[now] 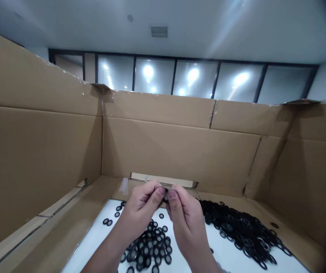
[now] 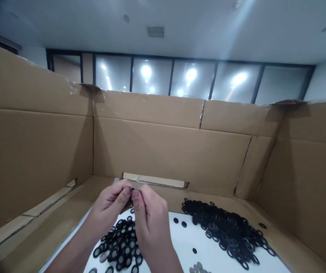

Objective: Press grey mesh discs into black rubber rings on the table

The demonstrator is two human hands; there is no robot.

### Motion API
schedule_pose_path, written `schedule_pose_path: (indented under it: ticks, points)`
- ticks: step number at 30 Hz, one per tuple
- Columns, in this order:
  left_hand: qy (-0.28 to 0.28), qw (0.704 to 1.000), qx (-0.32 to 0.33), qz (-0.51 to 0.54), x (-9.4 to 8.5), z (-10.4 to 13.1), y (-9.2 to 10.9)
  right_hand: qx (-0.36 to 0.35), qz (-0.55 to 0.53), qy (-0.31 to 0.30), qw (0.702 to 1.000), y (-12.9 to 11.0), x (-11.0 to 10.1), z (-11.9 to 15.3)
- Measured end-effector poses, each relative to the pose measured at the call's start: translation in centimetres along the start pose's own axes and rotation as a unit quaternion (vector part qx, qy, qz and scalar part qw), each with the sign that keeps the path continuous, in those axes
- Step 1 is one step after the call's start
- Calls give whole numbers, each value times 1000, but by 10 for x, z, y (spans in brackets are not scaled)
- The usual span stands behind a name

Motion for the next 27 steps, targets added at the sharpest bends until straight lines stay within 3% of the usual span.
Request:
schedule_pose_path:
  ticks: [6, 14, 21, 27]
  points:
    - [-30, 988, -121, 93, -3, -3, 2, 0, 61, -31, 998, 7, -15, -4]
    - [-25, 981, -152, 115, -17, -7, -5, -43, 85, -157, 983, 11, -36, -5]
    - [-41, 970, -180, 158, -20, -9, -5, -75, 117, -125, 982, 13, -31, -8]
    - [-43, 971, -179, 153, -22, -13, -6, -79, 108, -149, 980, 10, -28, -7]
Point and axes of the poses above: each hand's wrist, its own z-axis away from the middle knuckle, its own x-axis out of the palm, y = z × x, the point moved 1 cm from there along -z, towards the middle knuckle, and after that the axes turned 6 degrees about z, right-handed, at the moved point
